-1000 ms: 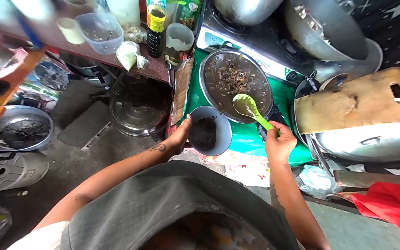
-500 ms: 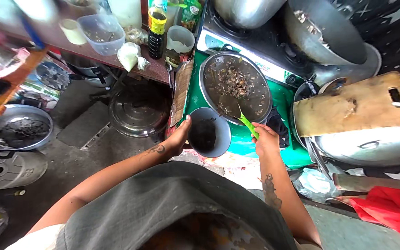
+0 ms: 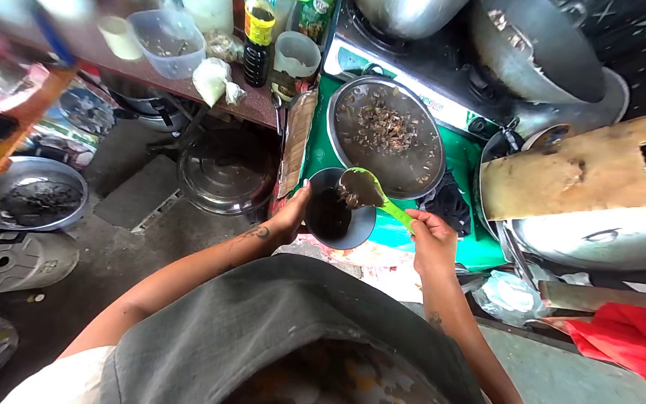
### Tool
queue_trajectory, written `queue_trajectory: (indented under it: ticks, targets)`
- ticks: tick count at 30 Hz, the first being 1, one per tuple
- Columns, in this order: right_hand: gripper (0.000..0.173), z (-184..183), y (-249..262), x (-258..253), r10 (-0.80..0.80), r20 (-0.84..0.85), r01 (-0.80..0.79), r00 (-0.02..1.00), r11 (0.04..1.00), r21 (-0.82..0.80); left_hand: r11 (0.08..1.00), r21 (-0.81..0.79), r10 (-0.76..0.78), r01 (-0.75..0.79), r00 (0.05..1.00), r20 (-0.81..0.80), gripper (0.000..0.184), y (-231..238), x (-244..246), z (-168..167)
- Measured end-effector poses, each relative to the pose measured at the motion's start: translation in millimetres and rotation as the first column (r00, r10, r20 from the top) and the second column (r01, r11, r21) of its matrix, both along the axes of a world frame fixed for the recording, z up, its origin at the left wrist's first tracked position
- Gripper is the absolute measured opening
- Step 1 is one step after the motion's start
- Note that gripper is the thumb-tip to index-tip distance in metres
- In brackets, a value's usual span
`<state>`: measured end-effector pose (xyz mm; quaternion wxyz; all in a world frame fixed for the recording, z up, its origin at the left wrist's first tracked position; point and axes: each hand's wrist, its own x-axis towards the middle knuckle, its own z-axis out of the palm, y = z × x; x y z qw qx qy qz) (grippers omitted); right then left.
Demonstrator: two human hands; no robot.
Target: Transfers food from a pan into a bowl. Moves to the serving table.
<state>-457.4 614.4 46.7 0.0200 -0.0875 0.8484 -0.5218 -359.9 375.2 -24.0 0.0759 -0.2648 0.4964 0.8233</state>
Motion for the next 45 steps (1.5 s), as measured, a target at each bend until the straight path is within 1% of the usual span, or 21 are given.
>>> queue_trajectory:
  ticks: [2,3,5,7,8,9,10,12,13,14,16,19,21,24,26,28,30,32,36,39,45]
  targets:
    - [0.024,-9.3,4.6,7.0,0.097,-0.249,-0.064,0.964,0.988,0.138,1.000,-0.010,0.006,-0.006,1.000,-0.008,0.067,0.3,0.6,1.0]
    - [0.025,-13.9,6.1,9.6,0.158,-0.391,-0.083,0.907,0.976,0.201,1.000,-0.015,0.003,-0.003,1.000,-0.006,0.067,0.1,0.9,1.9]
    - [0.024,-23.6,8.9,9.6,0.252,-0.632,-0.086,0.733,0.956,0.282,1.000,-0.015,0.003,-0.003,1.000,0.002,0.068,-0.2,0.7,2.4]
    - [0.022,-28.3,9.7,7.2,0.283,-0.757,-0.080,0.589,0.953,0.294,1.000,-0.004,0.001,-0.001,1.000,0.001,0.068,-0.4,0.4,2.3]
    - [0.021,-28.6,9.9,5.6,0.273,-0.767,-0.085,0.581,0.957,0.276,1.000,0.005,0.007,-0.007,1.000,0.001,0.068,-0.4,-0.1,1.8]
    - [0.021,-28.1,10.3,3.8,0.243,-0.738,-0.092,0.629,0.966,0.240,1.000,0.014,0.012,-0.012,1.000,0.002,0.068,-0.6,-0.5,1.2]
    - [0.022,-26.2,11.0,1.9,0.199,-0.664,-0.096,0.720,0.977,0.189,1.000,0.019,0.012,-0.012,1.000,0.004,0.069,-0.9,-0.7,0.7]
    - [0.023,-18.4,11.1,-5.6,0.066,-0.422,-0.052,0.904,0.998,0.044,1.000,0.019,0.006,-0.007,1.000,0.010,0.069,-1.0,-1.5,0.2]
    - [0.022,-14.0,10.6,-12.0,0.002,-0.326,-0.001,0.945,1.000,0.002,1.000,0.013,0.002,-0.002,1.000,0.010,0.069,-1.0,-1.6,1.2]
    - [0.022,-11.7,10.6,-19.2,-0.042,-0.300,0.045,0.953,0.999,0.004,1.000,0.009,-0.008,0.008,1.000,0.006,0.068,-1.2,-1.4,2.7]
    - [0.023,-13.3,13.0,-31.3,-0.062,-0.413,0.123,0.909,0.985,0.123,1.000,0.004,-0.016,0.016,1.000,0.000,0.068,-1.0,-1.5,3.0]
    - [0.026,-19.8,14.7,-41.1,-0.021,-0.547,0.217,0.837,0.930,0.296,1.000,0.010,-0.022,0.022,1.000,0.000,0.067,-1.1,-2.5,6.3]
    - [0.026,-22.6,11.3,-41.2,-0.009,-0.542,0.226,0.840,0.914,0.336,0.999,0.015,-0.034,0.034,0.999,-0.004,0.067,-2.0,-2.9,7.1]
    - [0.026,-20.2,1.9,-37.2,-0.015,-0.426,0.177,0.905,0.923,0.342,0.999,0.021,-0.033,0.033,0.999,-0.020,0.067,-2.6,-2.5,7.6]
    - [0.024,-18.0,-3.5,-38.6,-0.079,-0.254,0.148,0.964,0.952,0.267,0.999,0.022,-0.027,0.028,0.999,-0.024,0.067,-3.0,-1.8,9.7]
    - [0.020,-13.5,-10.9,-41.1,-0.176,-0.012,0.176,0.984,0.977,0.124,1.000,0.014,-0.016,0.016,1.000,-0.015,0.066,-2.9,-2.1,11.9]
    - [0.015,-5.7,-19.7,-42.2,-0.248,0.205,0.252,0.947,0.968,0.005,1.000,-0.001,-0.009,0.009,1.000,0.006,0.067,-3.1,-2.9,15.4]
    - [0.014,-2.5,-23.8,-44.0,-0.274,0.317,0.310,0.908,0.949,-0.067,1.000,-0.014,-0.013,0.013,1.000,0.012,0.067,-3.5,-3.2,17.7]
    - [0.015,2.2,-26.9,-42.7,-0.274,0.356,0.341,0.894,0.930,-0.140,0.999,-0.030,-0.025,0.024,1.000,-0.010,0.066,-5.6,-2.3,18.9]
    - [0.014,5.5,-25.7,-38.7,-0.269,0.350,0.346,0.897,0.921,-0.177,0.999,-0.035,-0.019,0.018,0.999,-0.032,0.066,-6.0,-4.5,10.0]
    - [0.017,9.8,-14.3,-15.2,-0.176,0.312,0.246,0.934,0.948,-0.203,0.999,-0.033,-0.039,0.037,0.998,-0.058,0.069,-6.1,-9.1,-8.2]
